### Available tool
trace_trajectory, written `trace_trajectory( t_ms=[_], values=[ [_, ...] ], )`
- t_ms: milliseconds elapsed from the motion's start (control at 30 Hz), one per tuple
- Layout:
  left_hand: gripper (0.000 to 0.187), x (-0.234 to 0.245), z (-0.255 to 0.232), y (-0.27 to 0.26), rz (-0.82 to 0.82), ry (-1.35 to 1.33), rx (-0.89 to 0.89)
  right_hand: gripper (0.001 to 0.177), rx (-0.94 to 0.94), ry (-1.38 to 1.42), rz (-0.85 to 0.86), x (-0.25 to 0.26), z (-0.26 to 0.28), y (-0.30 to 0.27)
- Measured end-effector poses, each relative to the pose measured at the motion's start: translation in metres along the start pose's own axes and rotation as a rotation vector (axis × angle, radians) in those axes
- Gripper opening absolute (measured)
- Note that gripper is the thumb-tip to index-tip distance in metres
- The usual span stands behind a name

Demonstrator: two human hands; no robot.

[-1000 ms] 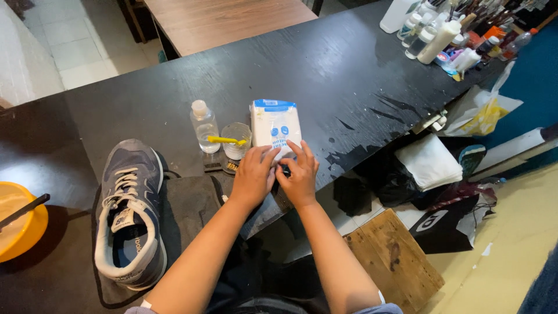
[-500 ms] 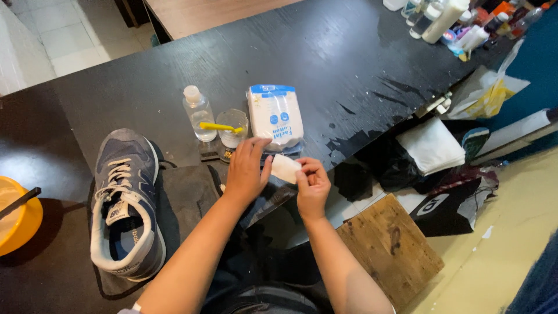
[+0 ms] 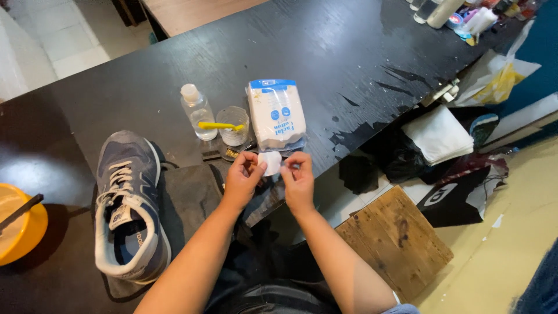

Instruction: The person scrubs a gray New Balance sneaker with a brush and a cloth, using a soapy solution from a yellow bowl. They rotate the shoe to clean different areas, including the sole and upper, then wipe the surface with a white wipe.

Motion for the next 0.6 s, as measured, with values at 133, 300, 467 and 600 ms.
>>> trace_trajectory(
  t_ms=[133, 300, 467, 600],
  values=[
    [0.018, -0.008, -0.023, 0.000, 0.027, 0.076, 0.007, 0.003, 0.209, -0.240, 0.160, -0.008, 0.015, -0.007],
    [0.009, -0.015, -0.041, 0.000, 0.049, 0.099, -0.012, 0.017, 0.091, -0.098, 0.251, -0.004, -0.008, 0.001],
    [0.006, -0.020, -0.045, -0.001, 0.129, 0.189, -0.070, 0.028, 0.024, 0.041, 0.266, 0.005, -0.025, 0.007],
    [0.005, -0.021, -0.050, -0.002, 0.119, 0.197, -0.070, 0.023, 0.058, 0.011, 0.265, 0.001, -0.017, 0.003]
  ],
)
Point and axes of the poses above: each hand's wrist, its own y-axis towards the middle knuckle, its own x-axis out of the back of the hand, z = x × y, the point moved 4 cm from there along y, towards the middle knuckle, and after that the axes turned 13 degrees about -x, right-handed, at the moved point
